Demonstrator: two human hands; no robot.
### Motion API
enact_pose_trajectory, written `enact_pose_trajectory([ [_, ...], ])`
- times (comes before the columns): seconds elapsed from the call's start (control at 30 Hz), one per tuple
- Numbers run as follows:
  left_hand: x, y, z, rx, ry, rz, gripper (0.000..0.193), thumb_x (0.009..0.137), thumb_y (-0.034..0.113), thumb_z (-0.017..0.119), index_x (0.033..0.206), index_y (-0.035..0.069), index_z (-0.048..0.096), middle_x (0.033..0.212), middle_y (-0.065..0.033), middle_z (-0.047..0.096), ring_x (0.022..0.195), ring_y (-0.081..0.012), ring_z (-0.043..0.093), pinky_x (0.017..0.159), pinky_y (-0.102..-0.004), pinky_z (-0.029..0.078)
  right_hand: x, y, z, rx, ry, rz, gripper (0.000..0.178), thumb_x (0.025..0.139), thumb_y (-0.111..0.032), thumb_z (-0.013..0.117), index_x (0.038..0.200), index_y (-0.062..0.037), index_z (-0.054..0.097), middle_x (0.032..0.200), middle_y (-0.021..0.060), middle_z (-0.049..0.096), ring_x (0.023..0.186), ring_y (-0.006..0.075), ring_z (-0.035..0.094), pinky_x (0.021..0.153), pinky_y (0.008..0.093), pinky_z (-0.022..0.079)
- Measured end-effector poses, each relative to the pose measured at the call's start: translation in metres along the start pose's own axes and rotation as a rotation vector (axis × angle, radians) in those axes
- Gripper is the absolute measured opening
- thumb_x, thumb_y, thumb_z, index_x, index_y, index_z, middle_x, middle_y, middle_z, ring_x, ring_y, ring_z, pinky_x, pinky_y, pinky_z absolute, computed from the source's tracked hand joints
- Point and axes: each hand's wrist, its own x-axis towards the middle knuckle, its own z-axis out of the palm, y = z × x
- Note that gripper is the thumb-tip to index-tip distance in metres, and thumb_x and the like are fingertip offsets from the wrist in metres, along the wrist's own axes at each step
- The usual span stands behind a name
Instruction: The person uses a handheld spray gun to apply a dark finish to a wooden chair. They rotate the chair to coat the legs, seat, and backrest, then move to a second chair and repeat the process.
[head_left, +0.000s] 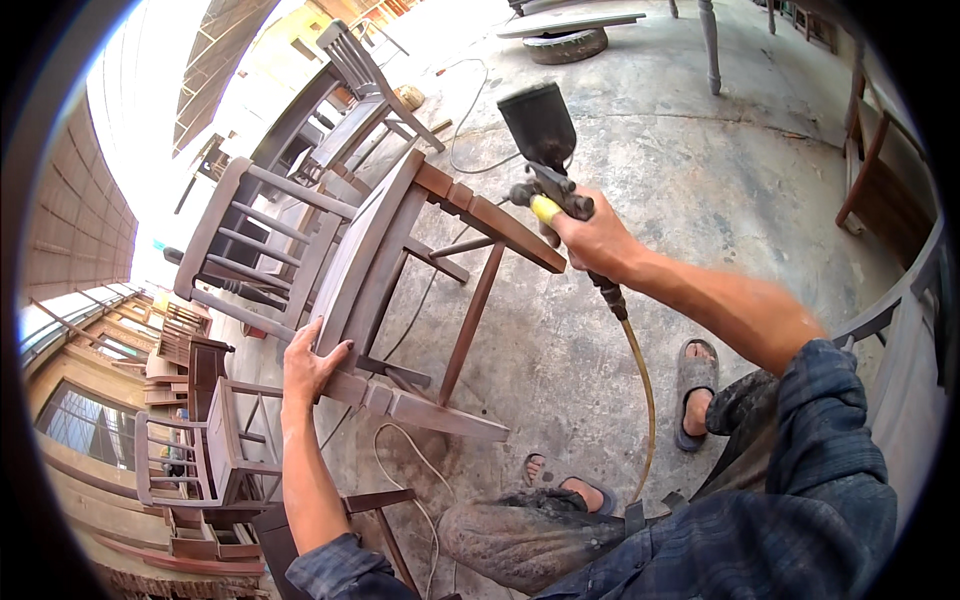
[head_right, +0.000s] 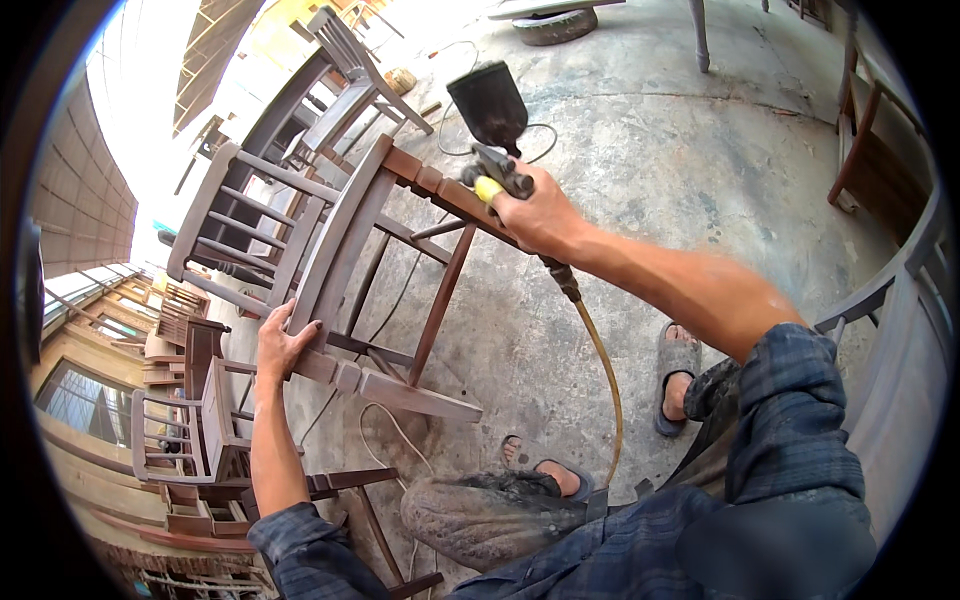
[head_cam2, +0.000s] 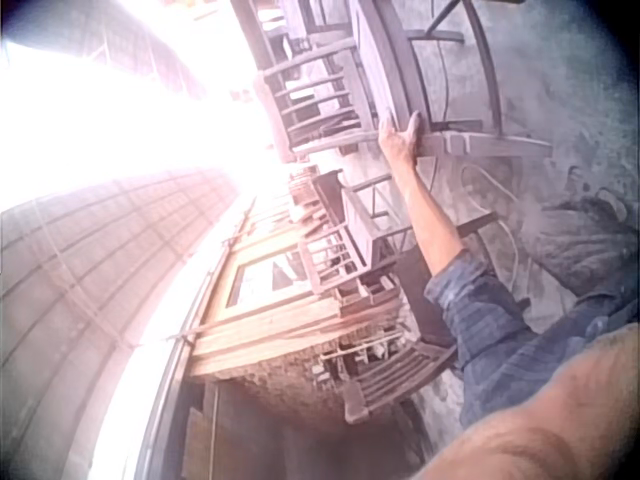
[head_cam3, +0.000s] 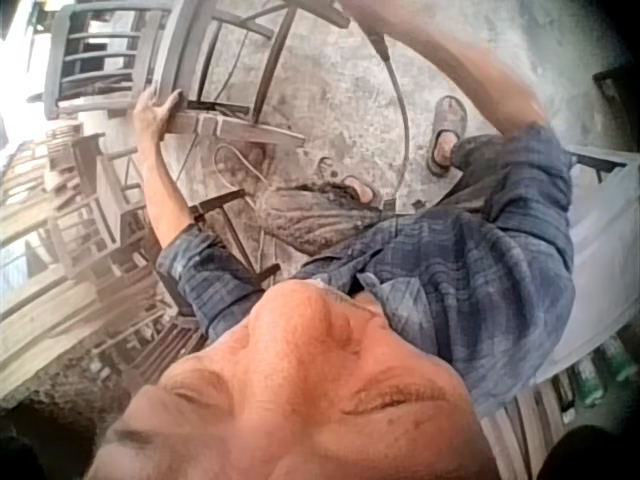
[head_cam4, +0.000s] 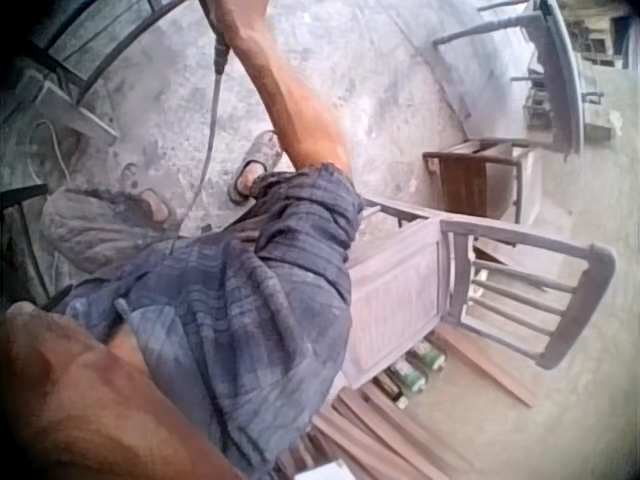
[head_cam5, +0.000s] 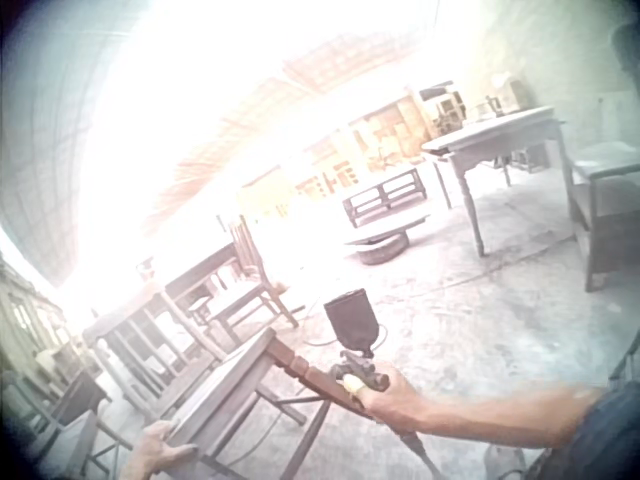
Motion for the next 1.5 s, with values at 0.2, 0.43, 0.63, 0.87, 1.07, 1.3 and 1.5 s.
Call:
enact_pose_trajectory([
  [0.2,0.001,0.001,0.000,-0.005,-0.005,-0.005,0.071,0.078,0.028,0.089,0.134,-0.007,0.062,0.132,-0.0237,0.066,0.124,-0.0361,0.063,0.108,-0.0403,0.048,-0.034,0.044,-0.014,0.049,0.112,0.122,0.022,0.096,-0.010,0.059,0.116,-0.0054,0.065,0.075,0.0000,0.062,0.059,0.0074,0.054,0.051,0.0265,0.042],
  [0.43,0.002,0.002,-0.002,-0.001,-0.008,-0.008,0.070,0.078,0.027,0.088,0.134,-0.007,0.063,0.132,-0.0229,0.067,0.123,-0.0350,0.064,0.109,-0.0389,0.047,-0.067,0.105,-0.032,-0.038,0.190,0.199,0.022,0.092,-0.011,0.060,0.113,-0.0068,0.066,0.073,-0.0003,0.061,0.061,0.0084,0.055,0.054,0.0282,0.044],
  [0.63,0.001,-0.002,0.002,-0.013,-0.016,-0.014,0.070,0.078,0.027,0.089,0.133,-0.007,0.063,0.132,-0.0227,0.067,0.123,-0.0341,0.064,0.109,-0.0388,0.048,-0.087,0.160,-0.047,-0.242,0.256,0.304,0.027,0.090,-0.013,0.061,0.115,-0.0072,0.067,0.075,0.0019,0.064,0.063,0.0113,0.058,0.058,0.0314,0.047],
  [0.87,0.003,0.001,0.000,0.003,0.001,0.022,0.070,0.078,0.027,0.089,0.133,-0.008,0.063,0.132,-0.0233,0.067,0.123,-0.0343,0.064,0.108,-0.0386,0.048,-0.073,0.128,-0.037,-0.061,0.244,0.274,0.027,0.091,-0.014,0.060,0.116,-0.0063,0.067,0.075,0.0019,0.064,0.064,0.0113,0.060,0.058,0.0301,0.048],
  [1.07,0.000,-0.003,-0.001,-0.005,0.001,0.006,0.070,0.078,0.027,0.089,0.132,-0.008,0.063,0.131,-0.0236,0.067,0.122,-0.0346,0.065,0.107,-0.0391,0.048,-0.053,0.046,-0.016,0.090,0.145,0.165,0.022,0.098,-0.018,0.061,0.115,-0.0056,0.068,0.075,0.0012,0.064,0.060,0.0087,0.056,0.052,0.0278,0.044],
  [1.3,0.001,-0.002,0.001,0.017,0.021,0.046,0.067,0.079,0.027,0.088,0.131,-0.009,0.064,0.128,-0.0233,0.069,0.120,-0.0349,0.066,0.106,-0.0395,0.050,-0.048,0.054,-0.021,0.078,0.177,0.143,0.019,0.099,-0.020,0.063,0.111,-0.0069,0.065,0.075,-0.0003,0.063,0.054,0.0062,0.050,0.046,0.0262,0.040],
  [1.5,0.001,-0.001,0.002,-0.019,0.066,0.044,0.051,0.089,0.028,0.081,0.125,-0.006,0.068,0.120,-0.0236,0.072,0.111,-0.0355,0.070,0.098,-0.0393,0.053,-0.073,0.153,-0.037,-0.048,0.314,0.218,0.027,0.090,-0.013,0.061,0.116,-0.0074,0.068,0.073,0.0010,0.062,0.061,0.0103,0.057,0.053,0.0298,0.044],
])
